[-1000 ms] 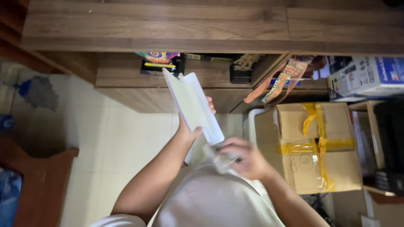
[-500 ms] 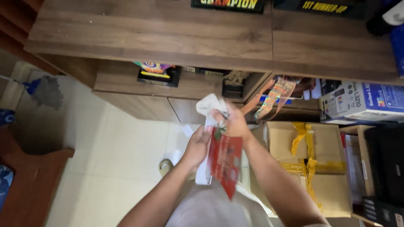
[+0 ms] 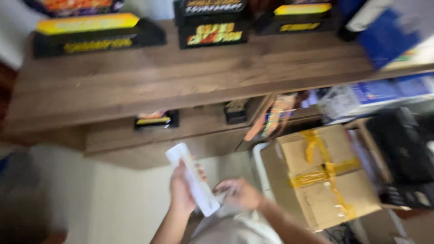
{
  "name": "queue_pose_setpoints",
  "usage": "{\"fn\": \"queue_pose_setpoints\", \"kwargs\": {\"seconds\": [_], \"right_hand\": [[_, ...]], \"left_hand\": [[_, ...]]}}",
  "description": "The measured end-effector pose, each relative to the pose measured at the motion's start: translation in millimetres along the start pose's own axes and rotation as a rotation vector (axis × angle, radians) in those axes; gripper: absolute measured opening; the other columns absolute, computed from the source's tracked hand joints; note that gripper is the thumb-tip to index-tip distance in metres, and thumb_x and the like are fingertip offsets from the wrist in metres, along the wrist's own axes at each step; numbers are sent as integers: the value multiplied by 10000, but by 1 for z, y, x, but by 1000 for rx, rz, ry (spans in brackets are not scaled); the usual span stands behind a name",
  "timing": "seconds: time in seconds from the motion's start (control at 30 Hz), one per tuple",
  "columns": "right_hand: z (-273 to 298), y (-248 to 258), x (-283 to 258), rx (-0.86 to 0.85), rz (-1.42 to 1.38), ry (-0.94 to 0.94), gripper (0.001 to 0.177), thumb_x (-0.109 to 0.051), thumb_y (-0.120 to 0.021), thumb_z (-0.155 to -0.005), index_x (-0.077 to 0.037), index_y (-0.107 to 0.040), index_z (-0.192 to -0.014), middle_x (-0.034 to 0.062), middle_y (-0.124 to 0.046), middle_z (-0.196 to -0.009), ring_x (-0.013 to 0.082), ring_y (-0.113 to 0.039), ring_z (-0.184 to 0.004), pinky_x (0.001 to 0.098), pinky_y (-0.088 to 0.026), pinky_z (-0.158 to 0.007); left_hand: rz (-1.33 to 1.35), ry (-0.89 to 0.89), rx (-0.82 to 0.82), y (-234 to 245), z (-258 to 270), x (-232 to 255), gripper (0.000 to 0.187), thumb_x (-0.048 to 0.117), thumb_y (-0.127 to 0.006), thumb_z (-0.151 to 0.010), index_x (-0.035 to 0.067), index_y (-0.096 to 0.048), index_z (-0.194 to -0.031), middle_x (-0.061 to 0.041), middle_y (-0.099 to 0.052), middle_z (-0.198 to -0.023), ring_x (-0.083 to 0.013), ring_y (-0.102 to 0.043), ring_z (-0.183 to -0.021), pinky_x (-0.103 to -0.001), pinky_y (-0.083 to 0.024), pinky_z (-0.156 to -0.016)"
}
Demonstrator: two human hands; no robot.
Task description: The person cleans a silver water bottle, a green spray bottle, and a wine bottle with a cloth, placing them on a desk. They then proceed to wipe several trophies and awards on a wooden shelf, including a red certificate and a multi-colored fan-shaped trophy, before returning them to their original positions.
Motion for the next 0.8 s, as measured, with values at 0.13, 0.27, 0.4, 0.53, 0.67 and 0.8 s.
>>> {"fn": "queue_pose_setpoints", "kwargs": {"seconds": [0.13, 0.27, 0.4, 0.53, 0.67, 0.8], "right_hand": [[-9, -34, -112, 177, 407, -64, 646, -293, -843, -796, -40, -628, -1351, 141, -743, -1117, 182, -688, -995, 339, -538, -899], [-14, -42, -137, 520, 171, 43, 585, -284, -827, -882, 35, -600, -1318, 124, -737, -1180, 166, -688, -1082, 328, -544, -932], [1, -18, -113, 850, 137, -5, 406, -226, -785, -871, 39, -722, -1172, 86, -803, -1046, 131, -698, -974, 312, -558, -871], [28, 21, -91, 855, -337, 74, 267, -134, -721, -927, 56, -767, -1109, 49, -766, -984, 88, -653, -884, 276, -530, -808], [51, 73, -106, 877, -433, 79, 262, -124, -676, -920, 54, -767, -1089, 66, -791, -978, 107, -699, -863, 262, -536, -814], [59, 141, -109, 904, -470, 82, 275, -125, -677, -919, 53, -745, -1116, 65, -780, -988, 117, -703, -864, 275, -541, -797]], "left_hand": [[232, -15, 159, 1, -22, 28, 363, 387, -443, -1044, 122, -563, -1261, -79, -684, -1064, -256, -677, -953, -454, -551, -841], [165, -124, 150, -3, -23, 51, 392, 392, -437, -1072, 136, -488, -1364, -70, -635, -1209, -252, -634, -1095, -471, -515, -955], [161, -136, -20, -45, -25, 62, 448, 287, -464, -1049, 169, -446, -1480, -50, -605, -1308, -210, -612, -1168, -418, -514, -997], [146, -219, -183, -87, -34, 88, 624, 105, -561, -1004, 227, -375, -1587, -46, -609, -1300, -157, -603, -1115, -356, -528, -937], [16, -214, -271, -114, -58, 77, 561, 10, -612, -955, 117, -477, -1489, -117, -673, -1200, -166, -654, -1048, -338, -563, -888], [-83, -222, -320, -142, -84, 63, 368, 13, -640, -952, -3, -600, -1317, -137, -700, -1170, -189, -677, -1032, -341, -570, -892]]}}
Point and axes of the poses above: each hand's wrist, its own z-axis away from the middle knuckle, its own y-axis out of the back of the hand, x = y × z, the point moved 8 cm from there along -z, towards the middle knuckle
